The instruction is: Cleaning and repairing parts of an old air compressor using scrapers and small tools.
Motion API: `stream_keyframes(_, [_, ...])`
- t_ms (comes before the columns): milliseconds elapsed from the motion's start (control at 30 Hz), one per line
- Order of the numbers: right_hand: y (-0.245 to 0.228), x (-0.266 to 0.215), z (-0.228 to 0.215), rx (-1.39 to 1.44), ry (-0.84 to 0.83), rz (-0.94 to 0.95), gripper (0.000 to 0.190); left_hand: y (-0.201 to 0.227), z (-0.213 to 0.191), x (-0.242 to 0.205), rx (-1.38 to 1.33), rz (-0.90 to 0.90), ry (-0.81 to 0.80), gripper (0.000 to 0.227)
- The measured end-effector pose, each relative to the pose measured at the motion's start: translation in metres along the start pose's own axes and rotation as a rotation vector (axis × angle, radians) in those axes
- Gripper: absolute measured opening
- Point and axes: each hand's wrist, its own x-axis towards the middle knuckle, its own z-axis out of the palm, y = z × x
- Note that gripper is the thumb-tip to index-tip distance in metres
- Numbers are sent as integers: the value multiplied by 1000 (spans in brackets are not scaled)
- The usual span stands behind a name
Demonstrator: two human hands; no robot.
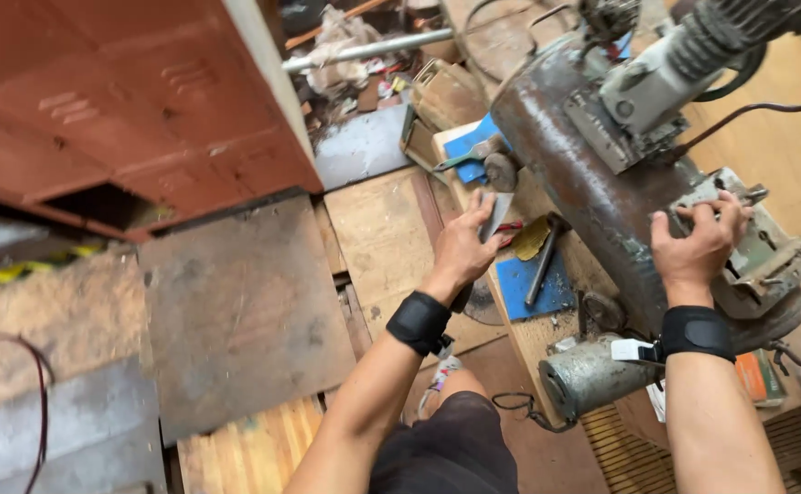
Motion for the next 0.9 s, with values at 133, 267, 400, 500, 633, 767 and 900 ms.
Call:
stream_keyframes(133, [-7,5,-1,-35,15,65,20,-20,1,21,3,221,157,70])
stream_keyframes(267, [-16,9,-1,-40,32,119,21,-16,-4,52,-58,45,59,71])
stream_keyframes(400, [-15,9,3,-30,102,94,29,-17,-8,104,28,275,212,67])
stream_keyframes(500, [-28,17,-2,-86,145,133,28,-3,-13,139,82,221,99,72])
stream_keyframes(633, [-21,23,2,-82,169,191,31,19,-4,192,96,341,96,72])
stream_keyframes(767, [-22,22,8,-108,106,262,29,29,-4,216,72,282,-14,78])
stream_keyframes(900, [-26,19,5,-53,134,305,30,41,2,238,196,276,-67,77])
